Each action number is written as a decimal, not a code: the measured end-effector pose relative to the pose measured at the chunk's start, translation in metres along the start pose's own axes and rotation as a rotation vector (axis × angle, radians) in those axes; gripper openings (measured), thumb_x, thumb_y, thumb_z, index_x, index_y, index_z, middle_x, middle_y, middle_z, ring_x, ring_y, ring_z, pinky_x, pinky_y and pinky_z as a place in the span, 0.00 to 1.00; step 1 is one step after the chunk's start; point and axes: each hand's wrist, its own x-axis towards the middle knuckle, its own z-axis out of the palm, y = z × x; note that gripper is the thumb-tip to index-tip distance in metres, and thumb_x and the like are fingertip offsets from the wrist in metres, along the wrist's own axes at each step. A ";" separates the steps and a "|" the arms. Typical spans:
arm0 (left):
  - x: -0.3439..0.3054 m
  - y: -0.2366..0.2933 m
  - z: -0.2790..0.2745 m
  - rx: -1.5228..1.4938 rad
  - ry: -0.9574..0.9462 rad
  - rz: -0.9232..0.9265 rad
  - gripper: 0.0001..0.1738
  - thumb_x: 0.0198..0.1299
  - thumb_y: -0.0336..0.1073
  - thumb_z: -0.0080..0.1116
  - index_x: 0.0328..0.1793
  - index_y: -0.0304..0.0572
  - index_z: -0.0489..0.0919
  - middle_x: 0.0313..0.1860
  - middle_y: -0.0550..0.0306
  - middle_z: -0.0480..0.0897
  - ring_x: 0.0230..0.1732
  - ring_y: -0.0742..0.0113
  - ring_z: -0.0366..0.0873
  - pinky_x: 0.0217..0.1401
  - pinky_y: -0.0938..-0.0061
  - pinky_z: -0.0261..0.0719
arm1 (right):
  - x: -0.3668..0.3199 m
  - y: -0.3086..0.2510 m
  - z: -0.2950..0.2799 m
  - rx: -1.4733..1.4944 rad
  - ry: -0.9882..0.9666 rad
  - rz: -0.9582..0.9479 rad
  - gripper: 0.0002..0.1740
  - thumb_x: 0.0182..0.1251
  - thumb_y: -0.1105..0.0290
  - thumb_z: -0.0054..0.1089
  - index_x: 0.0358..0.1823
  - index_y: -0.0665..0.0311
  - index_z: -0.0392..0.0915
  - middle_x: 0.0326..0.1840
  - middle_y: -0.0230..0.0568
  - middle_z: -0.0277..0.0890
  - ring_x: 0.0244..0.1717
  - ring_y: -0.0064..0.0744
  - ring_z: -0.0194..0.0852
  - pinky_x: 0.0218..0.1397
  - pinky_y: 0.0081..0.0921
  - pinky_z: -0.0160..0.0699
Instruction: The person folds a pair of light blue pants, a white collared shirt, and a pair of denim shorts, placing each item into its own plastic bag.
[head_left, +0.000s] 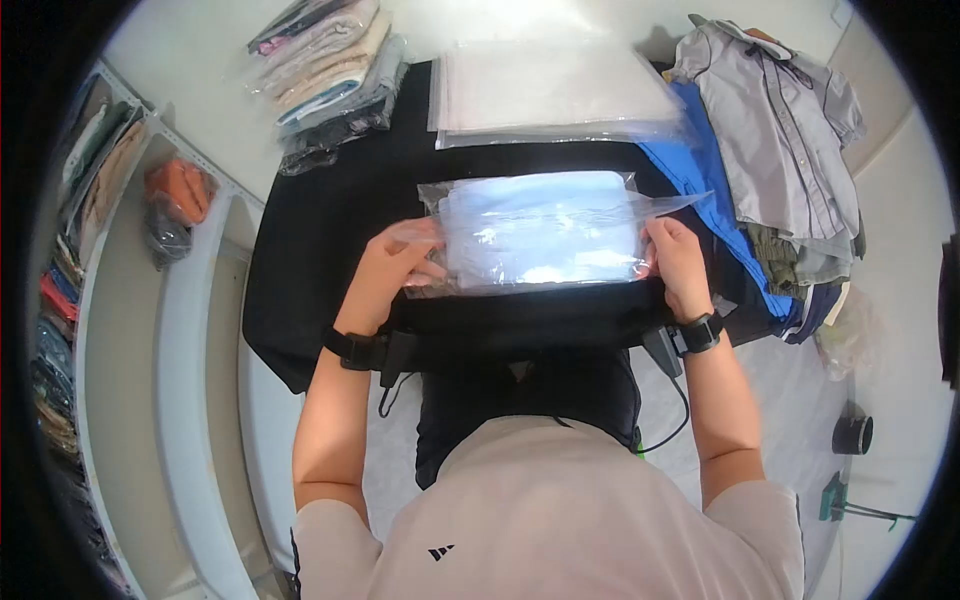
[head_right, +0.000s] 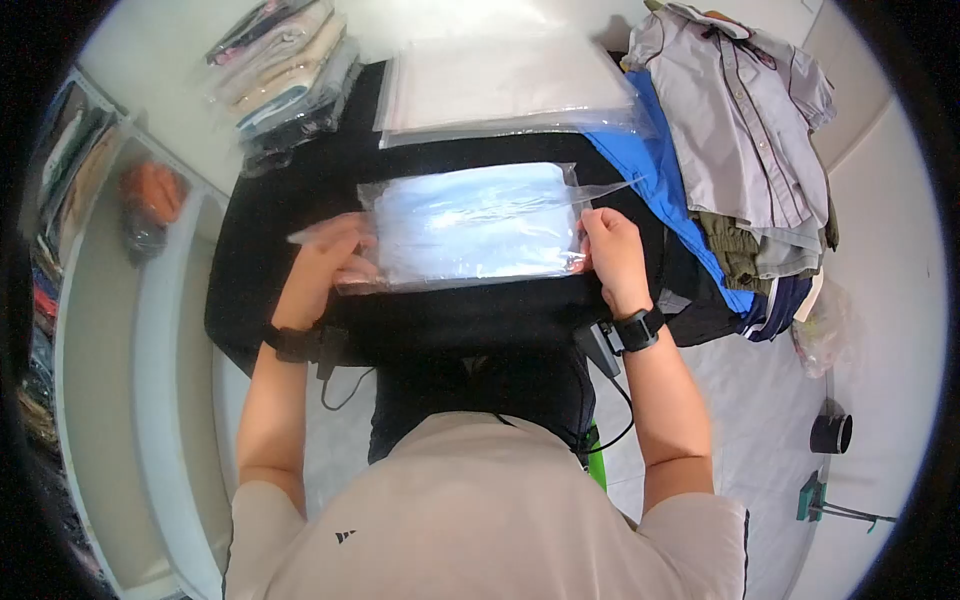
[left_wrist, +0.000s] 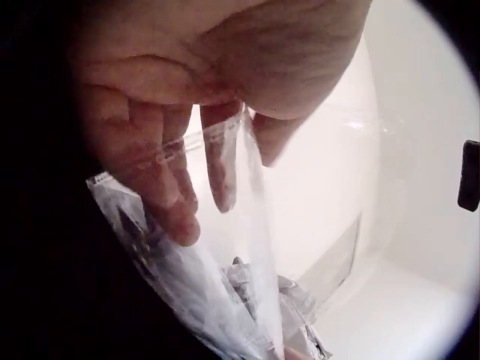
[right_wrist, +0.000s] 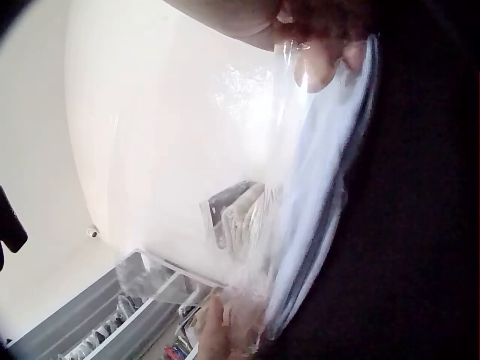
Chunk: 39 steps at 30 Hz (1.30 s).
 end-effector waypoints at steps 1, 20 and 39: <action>0.003 0.001 -0.003 -0.020 -0.017 0.002 0.17 0.64 0.41 0.50 0.49 0.32 0.76 0.29 0.59 0.79 0.29 0.73 0.78 0.29 0.85 0.71 | -0.002 -0.001 0.001 0.000 0.004 0.002 0.14 0.70 0.66 0.48 0.29 0.67 0.74 0.14 0.29 0.64 0.12 0.19 0.63 0.14 0.19 0.65; 0.023 -0.018 -0.003 -0.056 0.094 -0.275 0.22 0.64 0.47 0.55 0.23 0.37 0.77 0.19 0.56 0.79 0.16 0.72 0.75 0.19 0.83 0.66 | -0.006 -0.006 0.003 0.072 0.062 0.024 0.12 0.71 0.63 0.51 0.35 0.66 0.73 0.15 0.30 0.67 0.14 0.18 0.64 0.18 0.18 0.66; 0.023 0.056 0.043 0.905 -0.100 0.559 0.27 0.61 0.40 0.56 0.65 0.40 0.68 0.65 0.44 0.67 0.68 0.53 0.62 0.69 0.58 0.59 | -0.021 -0.032 0.073 -1.179 -0.322 -0.723 0.31 0.64 0.55 0.56 0.68 0.49 0.64 0.73 0.44 0.55 0.74 0.43 0.51 0.71 0.52 0.47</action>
